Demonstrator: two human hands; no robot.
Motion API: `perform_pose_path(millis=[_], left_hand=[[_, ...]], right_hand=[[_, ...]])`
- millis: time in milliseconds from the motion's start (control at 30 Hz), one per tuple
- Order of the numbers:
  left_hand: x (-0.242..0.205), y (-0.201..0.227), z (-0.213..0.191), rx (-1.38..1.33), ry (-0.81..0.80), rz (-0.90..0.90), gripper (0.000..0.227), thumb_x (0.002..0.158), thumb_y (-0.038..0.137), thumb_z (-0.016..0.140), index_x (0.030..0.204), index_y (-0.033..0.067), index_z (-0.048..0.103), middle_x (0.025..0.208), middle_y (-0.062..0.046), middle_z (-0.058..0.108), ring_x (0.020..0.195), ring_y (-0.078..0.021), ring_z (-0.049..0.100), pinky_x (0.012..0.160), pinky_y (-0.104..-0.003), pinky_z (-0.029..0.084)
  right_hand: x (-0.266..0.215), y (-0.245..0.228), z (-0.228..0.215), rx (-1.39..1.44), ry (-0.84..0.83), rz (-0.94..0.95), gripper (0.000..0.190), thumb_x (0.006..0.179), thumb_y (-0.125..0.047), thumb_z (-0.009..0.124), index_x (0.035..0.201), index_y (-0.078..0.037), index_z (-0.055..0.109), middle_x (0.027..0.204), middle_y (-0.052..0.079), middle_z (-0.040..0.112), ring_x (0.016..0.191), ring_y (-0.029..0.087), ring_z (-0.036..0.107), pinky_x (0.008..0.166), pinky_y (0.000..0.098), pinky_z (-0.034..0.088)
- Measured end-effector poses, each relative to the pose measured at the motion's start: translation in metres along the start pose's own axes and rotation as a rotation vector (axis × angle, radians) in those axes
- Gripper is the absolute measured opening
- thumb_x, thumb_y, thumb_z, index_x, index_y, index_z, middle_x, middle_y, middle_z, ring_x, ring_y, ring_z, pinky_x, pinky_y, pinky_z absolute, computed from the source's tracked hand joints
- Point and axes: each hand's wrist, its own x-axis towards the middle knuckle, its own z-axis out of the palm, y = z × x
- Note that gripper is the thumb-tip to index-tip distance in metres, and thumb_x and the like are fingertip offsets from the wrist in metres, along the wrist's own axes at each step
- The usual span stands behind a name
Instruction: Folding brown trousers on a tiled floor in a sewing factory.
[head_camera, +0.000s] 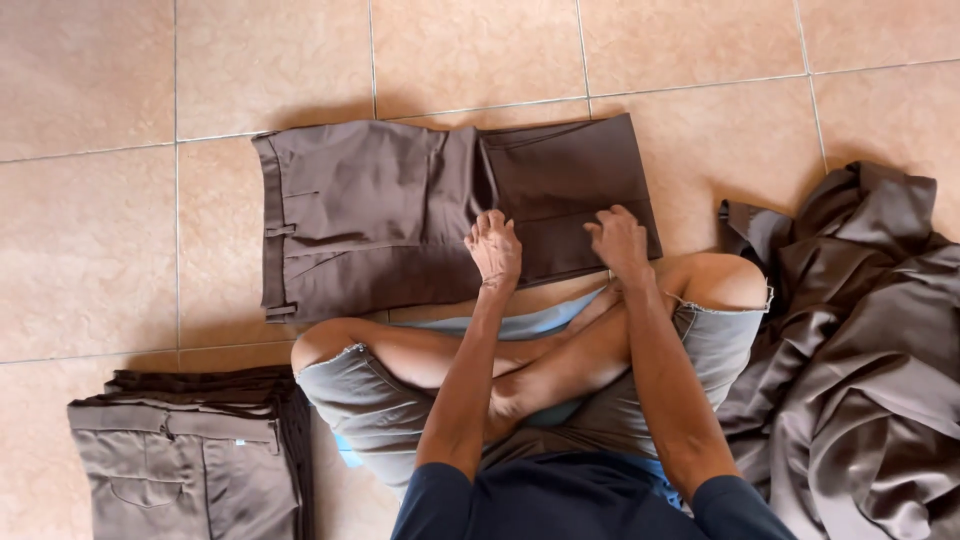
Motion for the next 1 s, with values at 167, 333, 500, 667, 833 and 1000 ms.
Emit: perform_pose_path(millis=[167,333,500,667,833,1000], left_hand=[[0.021,-0.027,-0.018,-0.077,-0.046,-0.038,0.022,0.096,0.040,0.063,0.102,0.0185,0.065,0.095,-0.008,0.071,0.089,-0.0363,0.072,0.080,-0.053,0.054],[0.008,-0.035,-0.053,0.083,0.187,0.119,0.034,0.099,0.035,0.060,0.124,0.0125,0.057,0.127,-0.015,0.058,0.114,-0.0361,0.059,0.094,-0.052,0.046],[-0.002,-0.076,-0.040,0.130,0.046,0.146,0.053,0.102,0.041,0.056,0.147,0.0128,0.049,0.151,-0.022,0.046,0.145,-0.0435,0.038,0.117,-0.068,0.021],[-0.003,-0.068,-0.059,0.192,0.136,0.216,0.053,0.099,0.042,0.060,0.143,0.0121,0.054,0.158,-0.023,0.040,0.150,-0.0453,0.030,0.118,-0.070,0.016],[0.016,-0.092,-0.057,0.143,0.135,0.202,0.068,0.089,0.053,0.068,0.142,0.0134,0.054,0.155,-0.022,0.044,0.147,-0.0453,0.036,0.114,-0.075,0.022],[0.040,-0.157,-0.066,0.164,0.222,0.218,0.080,0.081,0.055,0.078,0.143,0.0118,0.054,0.154,-0.021,0.046,0.143,-0.0421,0.043,0.111,-0.072,0.033]], right_hand=[[0.014,-0.003,-0.048,-0.097,0.180,0.500,0.042,0.108,-0.043,0.049,0.128,-0.008,0.062,0.114,0.016,0.071,0.106,0.036,0.071,0.089,0.0534,0.052],[0.059,0.076,0.033,0.197,0.150,0.689,0.035,0.100,-0.043,0.063,0.120,-0.016,0.055,0.121,0.012,0.061,0.111,0.040,0.060,0.089,0.0606,0.044],[0.049,0.065,0.015,0.247,0.120,0.740,0.030,0.101,-0.034,0.066,0.119,-0.010,0.060,0.115,0.013,0.062,0.111,0.039,0.061,0.091,0.0562,0.044],[0.054,0.084,0.029,0.292,0.210,0.714,0.034,0.097,-0.035,0.075,0.119,-0.013,0.064,0.112,0.012,0.063,0.105,0.038,0.064,0.083,0.0540,0.050],[0.059,0.106,0.045,0.300,0.213,0.628,0.032,0.090,-0.032,0.079,0.113,-0.013,0.067,0.104,0.012,0.067,0.101,0.039,0.068,0.079,0.0517,0.055],[0.052,0.063,0.029,0.313,0.020,0.430,0.039,0.086,-0.036,0.078,0.113,-0.008,0.077,0.099,0.020,0.073,0.102,0.042,0.070,0.079,0.0532,0.054]])
